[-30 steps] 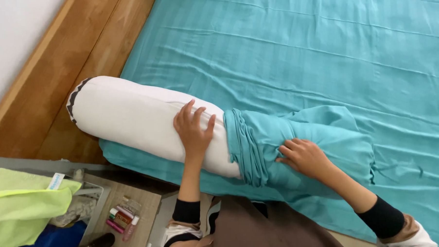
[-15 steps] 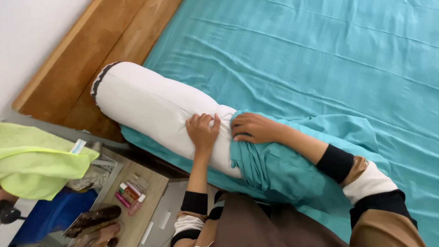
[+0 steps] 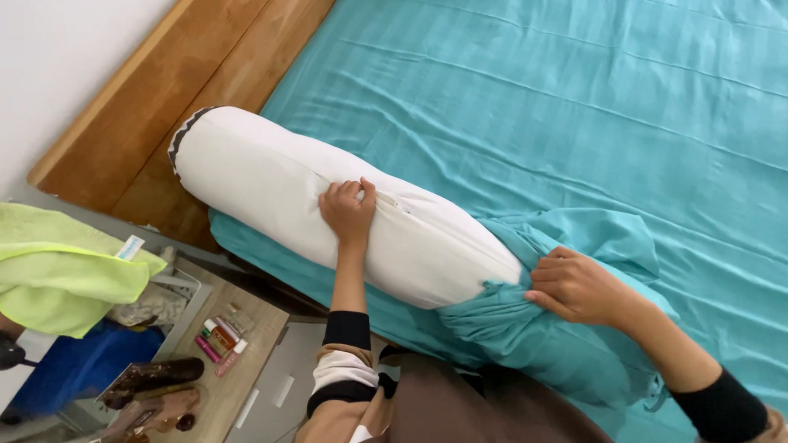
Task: The person stands at a bed and pulls a teal pillowcase off a cylindrical bolster pillow, working the fabric down and over the ends. They then remove the teal pillowcase from a square pillow, place both bare pillows on the floor, and open the wardrobe door.
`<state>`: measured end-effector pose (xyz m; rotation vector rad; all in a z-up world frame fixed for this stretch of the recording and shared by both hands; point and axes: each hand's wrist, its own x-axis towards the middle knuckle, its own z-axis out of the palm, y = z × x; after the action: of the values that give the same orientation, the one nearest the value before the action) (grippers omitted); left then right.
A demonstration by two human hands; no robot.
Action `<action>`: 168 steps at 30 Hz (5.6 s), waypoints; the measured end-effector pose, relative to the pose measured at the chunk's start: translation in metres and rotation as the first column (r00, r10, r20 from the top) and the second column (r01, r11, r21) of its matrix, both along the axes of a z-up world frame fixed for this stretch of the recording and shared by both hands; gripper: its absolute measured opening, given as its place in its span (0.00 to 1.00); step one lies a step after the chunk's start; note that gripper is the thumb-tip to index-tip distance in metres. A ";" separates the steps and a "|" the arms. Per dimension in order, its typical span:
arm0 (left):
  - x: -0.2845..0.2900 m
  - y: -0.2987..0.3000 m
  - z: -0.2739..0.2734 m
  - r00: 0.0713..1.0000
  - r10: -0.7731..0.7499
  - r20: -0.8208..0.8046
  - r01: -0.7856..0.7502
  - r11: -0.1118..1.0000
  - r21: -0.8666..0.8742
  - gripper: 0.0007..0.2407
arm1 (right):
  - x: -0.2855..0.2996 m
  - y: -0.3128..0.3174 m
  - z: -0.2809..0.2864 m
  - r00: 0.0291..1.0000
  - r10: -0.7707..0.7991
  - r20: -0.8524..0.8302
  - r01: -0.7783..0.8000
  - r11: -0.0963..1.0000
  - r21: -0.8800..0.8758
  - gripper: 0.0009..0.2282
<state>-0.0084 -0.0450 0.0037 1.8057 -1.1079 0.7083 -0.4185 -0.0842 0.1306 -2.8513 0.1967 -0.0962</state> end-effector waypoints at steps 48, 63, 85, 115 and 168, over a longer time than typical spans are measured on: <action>-0.092 0.051 -0.004 0.966 -0.253 -0.050 0.257 0.962 0.088 0.14 | 0.147 -0.004 -0.030 0.936 0.325 0.133 -0.311 0.943 -0.115 0.19; -0.076 -0.025 -0.022 0.943 -0.293 -0.161 0.298 0.955 0.007 0.16 | 0.037 -0.043 -0.002 0.987 -0.073 0.144 0.075 0.997 -0.007 0.18; -0.060 -0.016 -0.009 0.934 -0.343 -0.099 0.338 0.939 -0.064 0.14 | -0.022 -0.001 -0.015 0.999 0.036 -0.019 -0.035 0.998 0.055 0.16; -0.106 -0.062 0.083 0.876 -0.473 -0.097 0.479 0.877 0.049 0.09 | 0.061 -0.057 -0.017 0.986 -0.110 0.129 0.079 0.971 0.224 0.31; -0.090 -0.061 0.001 0.929 -0.369 -0.020 0.369 0.926 0.077 0.12 | 0.082 -0.031 0.042 0.916 0.068 0.395 0.112 0.903 -0.414 0.23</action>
<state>-0.0986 -0.1062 0.0050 1.5962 -1.4408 0.4374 -0.3362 -0.1148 0.1722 -3.1722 0.1324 -0.8229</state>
